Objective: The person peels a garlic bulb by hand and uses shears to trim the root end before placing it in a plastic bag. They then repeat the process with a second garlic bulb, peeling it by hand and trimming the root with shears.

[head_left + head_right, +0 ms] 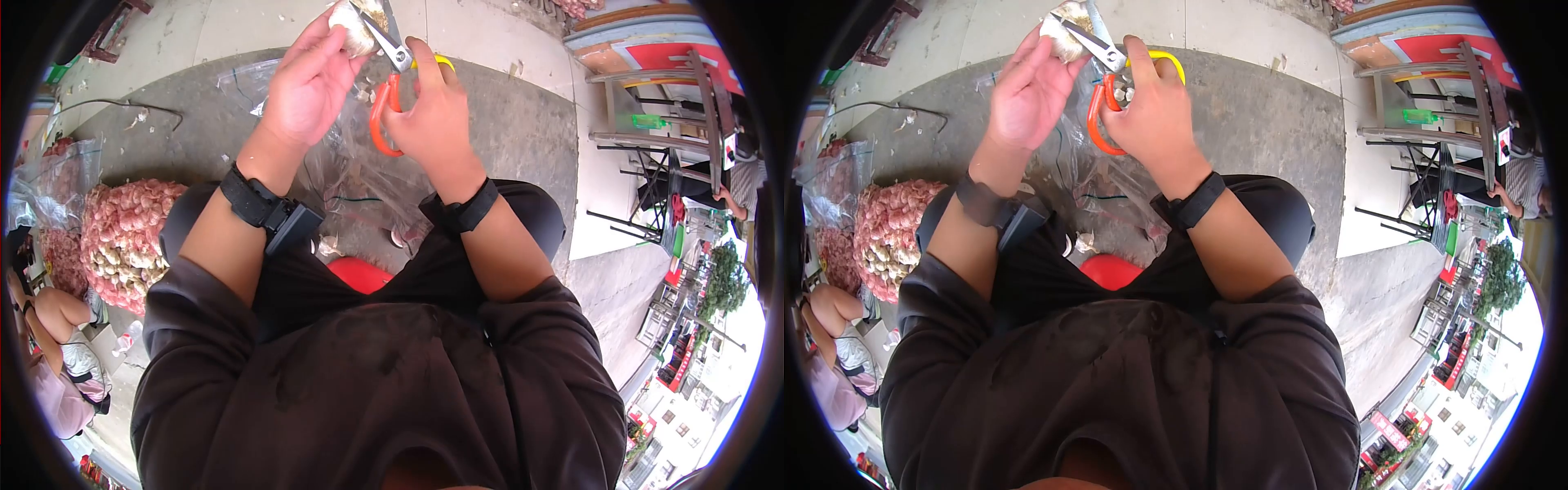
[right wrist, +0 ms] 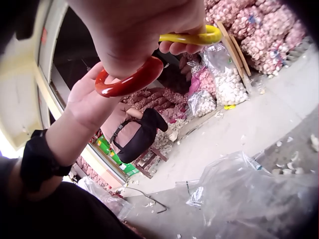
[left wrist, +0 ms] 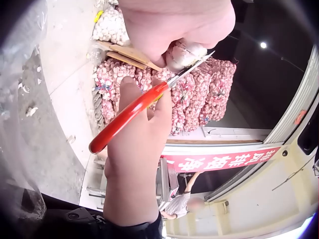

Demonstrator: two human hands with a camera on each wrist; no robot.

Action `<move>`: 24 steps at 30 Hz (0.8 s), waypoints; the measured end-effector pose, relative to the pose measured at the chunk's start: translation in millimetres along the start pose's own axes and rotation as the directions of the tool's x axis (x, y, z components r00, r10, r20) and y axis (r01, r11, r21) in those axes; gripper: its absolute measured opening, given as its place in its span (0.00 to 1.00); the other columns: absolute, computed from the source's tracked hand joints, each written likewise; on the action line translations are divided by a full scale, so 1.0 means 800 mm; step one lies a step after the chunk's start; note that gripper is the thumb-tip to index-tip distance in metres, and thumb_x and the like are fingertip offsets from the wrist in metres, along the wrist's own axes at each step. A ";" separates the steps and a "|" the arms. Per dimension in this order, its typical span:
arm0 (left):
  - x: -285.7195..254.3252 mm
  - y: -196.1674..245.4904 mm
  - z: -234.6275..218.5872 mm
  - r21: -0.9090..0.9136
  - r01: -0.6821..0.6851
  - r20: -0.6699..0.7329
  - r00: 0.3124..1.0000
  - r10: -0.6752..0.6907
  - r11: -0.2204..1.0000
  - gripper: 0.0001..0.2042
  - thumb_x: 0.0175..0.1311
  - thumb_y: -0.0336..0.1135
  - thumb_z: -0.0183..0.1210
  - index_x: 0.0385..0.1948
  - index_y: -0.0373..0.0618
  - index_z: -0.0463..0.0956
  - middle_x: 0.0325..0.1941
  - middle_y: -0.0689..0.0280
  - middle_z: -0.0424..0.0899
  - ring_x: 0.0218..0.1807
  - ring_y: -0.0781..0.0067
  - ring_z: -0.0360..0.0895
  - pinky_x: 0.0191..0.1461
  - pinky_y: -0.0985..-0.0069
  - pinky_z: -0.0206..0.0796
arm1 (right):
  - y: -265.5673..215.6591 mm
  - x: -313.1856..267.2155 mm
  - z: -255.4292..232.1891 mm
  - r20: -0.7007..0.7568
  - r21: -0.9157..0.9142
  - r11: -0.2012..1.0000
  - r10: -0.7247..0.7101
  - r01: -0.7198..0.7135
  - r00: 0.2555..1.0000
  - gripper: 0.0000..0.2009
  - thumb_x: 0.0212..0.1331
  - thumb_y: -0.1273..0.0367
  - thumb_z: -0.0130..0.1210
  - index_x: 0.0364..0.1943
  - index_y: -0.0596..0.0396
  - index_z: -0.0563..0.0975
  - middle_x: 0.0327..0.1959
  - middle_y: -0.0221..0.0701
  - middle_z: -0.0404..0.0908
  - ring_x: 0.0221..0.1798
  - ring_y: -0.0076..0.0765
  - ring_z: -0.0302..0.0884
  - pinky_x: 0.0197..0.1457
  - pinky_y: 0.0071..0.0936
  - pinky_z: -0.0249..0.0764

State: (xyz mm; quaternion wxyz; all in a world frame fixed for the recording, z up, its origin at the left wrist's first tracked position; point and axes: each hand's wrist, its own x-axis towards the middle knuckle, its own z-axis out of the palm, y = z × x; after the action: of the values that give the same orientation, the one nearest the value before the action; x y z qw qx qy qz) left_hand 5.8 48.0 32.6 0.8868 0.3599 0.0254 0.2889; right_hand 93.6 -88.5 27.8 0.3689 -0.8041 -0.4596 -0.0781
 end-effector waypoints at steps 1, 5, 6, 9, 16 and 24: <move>0.001 -0.001 0.002 -0.013 0.008 -0.004 1.000 -0.008 1.000 0.23 0.77 0.41 0.35 0.66 0.35 0.60 0.67 0.54 0.69 0.70 0.62 0.64 0.75 0.59 0.53 | -0.002 -0.001 0.000 -0.004 0.023 1.000 -0.009 0.009 1.000 0.31 0.44 0.67 0.65 0.59 0.50 0.71 0.26 0.36 0.73 0.29 0.41 0.74 0.35 0.37 0.73; 0.010 -0.020 -0.013 0.237 0.011 -0.099 0.995 0.012 0.971 0.31 0.77 0.56 0.27 0.61 0.37 0.66 0.61 0.53 0.75 0.66 0.62 0.69 0.71 0.60 0.59 | -0.004 -0.007 0.003 0.086 0.054 0.998 0.039 -0.044 0.996 0.31 0.45 0.68 0.64 0.59 0.49 0.71 0.29 0.38 0.76 0.31 0.41 0.76 0.36 0.37 0.74; 0.009 -0.023 -0.016 0.245 0.012 -0.129 0.991 0.020 0.969 0.29 0.77 0.55 0.30 0.59 0.37 0.67 0.57 0.55 0.77 0.60 0.63 0.73 0.64 0.63 0.64 | -0.002 -0.011 0.007 0.092 0.055 0.998 0.031 -0.036 0.995 0.31 0.46 0.68 0.64 0.60 0.49 0.70 0.30 0.39 0.77 0.32 0.42 0.77 0.37 0.37 0.74; 0.006 -0.034 -0.024 0.286 0.008 -0.190 0.981 0.048 0.958 0.29 0.77 0.56 0.32 0.55 0.38 0.70 0.46 0.60 0.81 0.42 0.68 0.79 0.46 0.70 0.72 | -0.002 -0.015 0.008 0.148 0.127 0.991 0.015 -0.034 0.989 0.32 0.47 0.69 0.62 0.62 0.51 0.68 0.33 0.42 0.80 0.36 0.47 0.79 0.41 0.39 0.76; 0.000 -0.032 -0.011 -0.108 0.182 -0.345 0.915 -0.208 0.977 0.31 0.74 0.59 0.29 0.54 0.43 0.73 0.38 0.62 0.82 0.27 0.75 0.67 0.30 0.78 0.58 | -0.003 -0.021 0.019 0.207 0.087 0.996 -0.020 0.002 0.978 0.41 0.45 0.67 0.64 0.63 0.72 0.57 0.33 0.56 0.76 0.39 0.63 0.77 0.46 0.46 0.75; 0.004 -0.034 -0.015 0.117 0.201 -0.289 0.944 -0.161 0.973 0.29 0.73 0.52 0.28 0.51 0.41 0.75 0.37 0.64 0.81 0.28 0.74 0.67 0.29 0.78 0.57 | -0.005 -0.023 0.010 0.298 -0.010 0.999 0.037 -0.036 0.954 0.42 0.47 0.67 0.64 0.65 0.71 0.53 0.44 0.59 0.75 0.49 0.69 0.74 0.54 0.51 0.72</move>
State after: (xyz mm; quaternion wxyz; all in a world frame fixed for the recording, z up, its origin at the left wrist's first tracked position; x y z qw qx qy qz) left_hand 18.5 41.5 6.0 0.8688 0.3753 0.2034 0.2510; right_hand 77.9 -94.3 15.3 0.2946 -0.8159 -0.4950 0.0499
